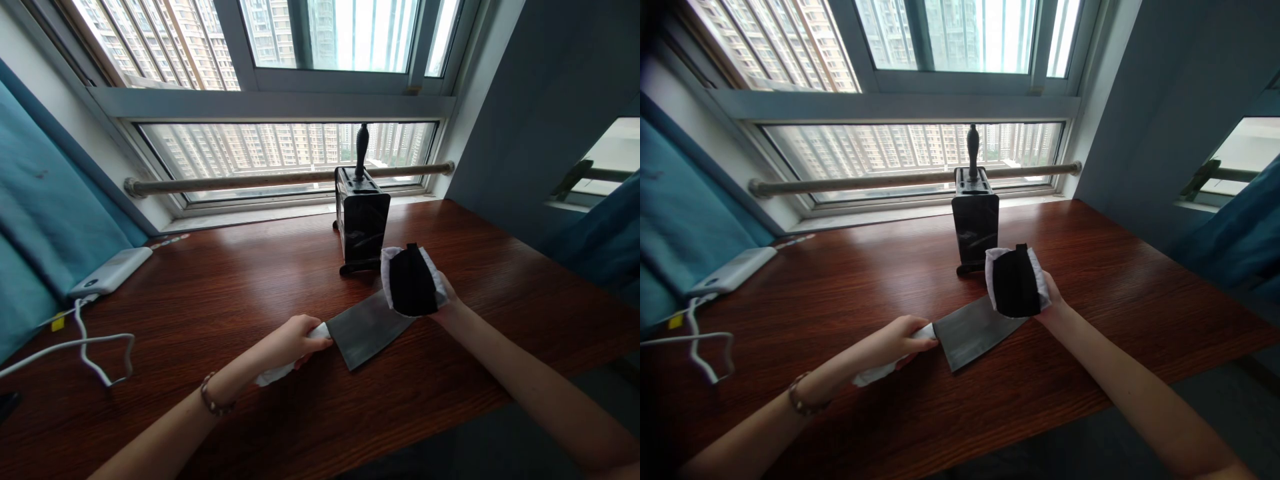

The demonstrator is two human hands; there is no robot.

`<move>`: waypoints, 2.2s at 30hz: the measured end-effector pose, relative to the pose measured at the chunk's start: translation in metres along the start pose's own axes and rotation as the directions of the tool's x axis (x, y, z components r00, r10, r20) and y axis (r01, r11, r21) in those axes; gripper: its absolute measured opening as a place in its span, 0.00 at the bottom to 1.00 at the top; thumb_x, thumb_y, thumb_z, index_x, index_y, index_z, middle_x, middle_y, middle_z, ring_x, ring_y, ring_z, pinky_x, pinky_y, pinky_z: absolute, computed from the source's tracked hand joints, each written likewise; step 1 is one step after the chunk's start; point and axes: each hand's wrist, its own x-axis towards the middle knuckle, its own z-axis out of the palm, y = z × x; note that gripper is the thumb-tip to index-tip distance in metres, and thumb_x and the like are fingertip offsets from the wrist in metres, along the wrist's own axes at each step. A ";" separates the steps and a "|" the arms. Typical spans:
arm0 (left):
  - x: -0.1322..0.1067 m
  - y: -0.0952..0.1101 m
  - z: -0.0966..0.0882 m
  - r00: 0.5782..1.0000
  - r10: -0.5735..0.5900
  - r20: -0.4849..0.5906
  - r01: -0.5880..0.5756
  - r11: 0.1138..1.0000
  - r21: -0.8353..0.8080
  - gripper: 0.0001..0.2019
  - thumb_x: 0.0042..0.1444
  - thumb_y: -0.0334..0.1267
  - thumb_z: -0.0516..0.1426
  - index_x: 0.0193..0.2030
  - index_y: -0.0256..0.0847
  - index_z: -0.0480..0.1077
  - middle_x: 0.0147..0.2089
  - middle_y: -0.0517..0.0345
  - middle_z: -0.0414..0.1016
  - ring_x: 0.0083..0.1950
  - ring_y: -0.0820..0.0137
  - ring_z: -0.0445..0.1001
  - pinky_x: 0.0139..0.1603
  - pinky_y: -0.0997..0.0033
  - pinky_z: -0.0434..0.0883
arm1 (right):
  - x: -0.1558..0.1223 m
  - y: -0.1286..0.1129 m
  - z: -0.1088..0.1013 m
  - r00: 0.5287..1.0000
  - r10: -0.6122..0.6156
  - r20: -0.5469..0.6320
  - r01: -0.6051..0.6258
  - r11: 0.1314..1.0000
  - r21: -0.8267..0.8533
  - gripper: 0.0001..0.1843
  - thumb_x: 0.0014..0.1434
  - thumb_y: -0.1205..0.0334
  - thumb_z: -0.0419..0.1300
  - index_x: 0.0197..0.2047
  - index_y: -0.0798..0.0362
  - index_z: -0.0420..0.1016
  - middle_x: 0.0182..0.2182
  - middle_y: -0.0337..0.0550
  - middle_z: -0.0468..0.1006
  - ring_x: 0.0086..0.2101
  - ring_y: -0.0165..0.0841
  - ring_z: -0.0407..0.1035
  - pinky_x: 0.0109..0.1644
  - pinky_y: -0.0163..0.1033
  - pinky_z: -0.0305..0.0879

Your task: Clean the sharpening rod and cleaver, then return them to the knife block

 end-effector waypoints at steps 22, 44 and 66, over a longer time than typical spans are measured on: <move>0.001 -0.005 0.001 1.000 0.014 0.001 -0.014 1.000 -0.008 0.21 0.49 0.56 0.53 0.30 0.37 0.64 0.20 0.61 0.65 0.18 0.73 0.63 0.15 0.77 0.58 | -0.013 0.008 0.002 0.912 -0.409 -0.030 -0.023 0.024 -0.999 0.10 0.57 0.59 0.57 0.41 0.54 0.66 0.37 0.50 0.68 0.38 0.44 0.65 0.40 0.45 0.65; -0.001 -0.006 0.000 0.999 0.043 0.009 -0.043 0.999 -0.025 0.19 0.50 0.53 0.54 0.31 0.36 0.65 0.19 0.61 0.63 0.18 0.74 0.62 0.15 0.78 0.56 | -0.010 -0.058 -0.040 0.840 -0.498 -0.216 0.206 0.661 -0.722 0.12 0.55 0.56 0.58 0.39 0.54 0.70 0.29 0.41 0.73 0.28 0.34 0.69 0.28 0.34 0.63; 0.003 -0.011 0.002 0.995 0.101 -0.020 -0.102 0.995 -0.021 0.08 0.49 0.40 0.51 0.25 0.37 0.62 0.17 0.63 0.63 0.16 0.75 0.61 0.14 0.79 0.56 | -0.042 0.033 0.087 0.707 -0.263 0.657 0.707 0.238 -0.666 0.17 0.60 0.61 0.55 0.51 0.58 0.64 0.48 0.52 0.64 0.49 0.40 0.57 0.54 0.45 0.58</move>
